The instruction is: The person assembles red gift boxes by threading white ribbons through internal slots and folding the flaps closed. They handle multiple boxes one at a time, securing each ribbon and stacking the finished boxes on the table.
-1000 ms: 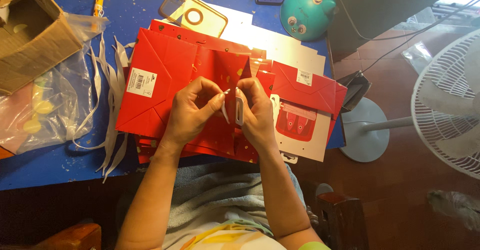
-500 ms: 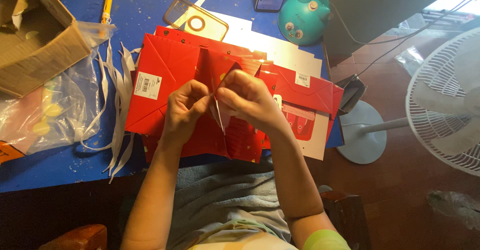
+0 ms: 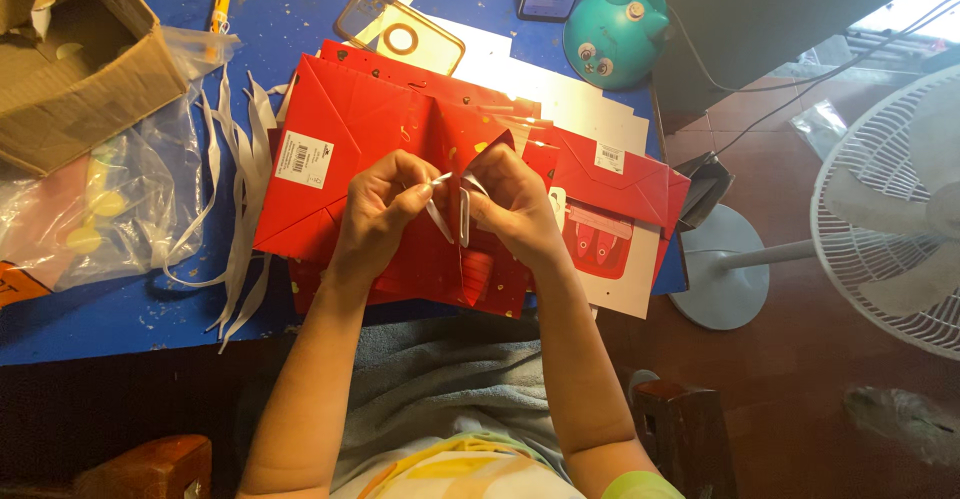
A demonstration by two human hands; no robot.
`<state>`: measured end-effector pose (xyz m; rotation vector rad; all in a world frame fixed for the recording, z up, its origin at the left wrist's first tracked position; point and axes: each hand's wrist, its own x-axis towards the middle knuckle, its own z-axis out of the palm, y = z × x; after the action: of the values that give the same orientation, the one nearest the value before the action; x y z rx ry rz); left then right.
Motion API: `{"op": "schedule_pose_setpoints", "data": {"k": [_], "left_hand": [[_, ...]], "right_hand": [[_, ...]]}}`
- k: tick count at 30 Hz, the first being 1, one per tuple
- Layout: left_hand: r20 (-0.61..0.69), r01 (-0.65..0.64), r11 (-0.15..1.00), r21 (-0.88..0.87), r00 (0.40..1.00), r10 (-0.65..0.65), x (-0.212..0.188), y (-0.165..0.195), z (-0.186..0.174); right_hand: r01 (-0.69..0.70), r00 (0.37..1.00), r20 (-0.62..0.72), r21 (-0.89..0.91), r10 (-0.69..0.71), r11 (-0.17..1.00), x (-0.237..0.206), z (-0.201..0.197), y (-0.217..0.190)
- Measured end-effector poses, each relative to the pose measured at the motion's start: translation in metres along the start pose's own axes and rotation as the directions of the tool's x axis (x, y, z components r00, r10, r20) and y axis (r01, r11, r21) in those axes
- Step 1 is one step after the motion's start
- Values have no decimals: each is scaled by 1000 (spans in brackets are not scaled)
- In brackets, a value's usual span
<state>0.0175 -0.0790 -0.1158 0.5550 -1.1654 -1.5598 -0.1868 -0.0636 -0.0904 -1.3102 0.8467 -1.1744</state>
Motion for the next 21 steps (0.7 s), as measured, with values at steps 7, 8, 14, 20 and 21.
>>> {"op": "schedule_pose_setpoints", "data": {"k": [7, 8, 14, 20, 21], "left_hand": [[24, -34, 991, -126, 999, 37, 4, 7, 10], [22, -20, 993, -114, 999, 22, 6, 7, 12], [-47, -3, 1000, 25, 999, 4, 9, 0, 27], [-87, -60, 996, 69, 994, 66, 10, -7, 27], [-96, -54, 996, 73, 994, 61, 10, -6, 26]], "right_hand": [[25, 995, -92, -12, -26, 1000, -5, -8, 18], [28, 994, -110, -10, -29, 1000, -5, -8, 19], [51, 988, -144, -15, -53, 999, -6, -11, 19], [55, 986, -154, -39, -61, 998, -5, -10, 18], [43, 985, -163, -48, -50, 998, -6, -9, 17]]}}
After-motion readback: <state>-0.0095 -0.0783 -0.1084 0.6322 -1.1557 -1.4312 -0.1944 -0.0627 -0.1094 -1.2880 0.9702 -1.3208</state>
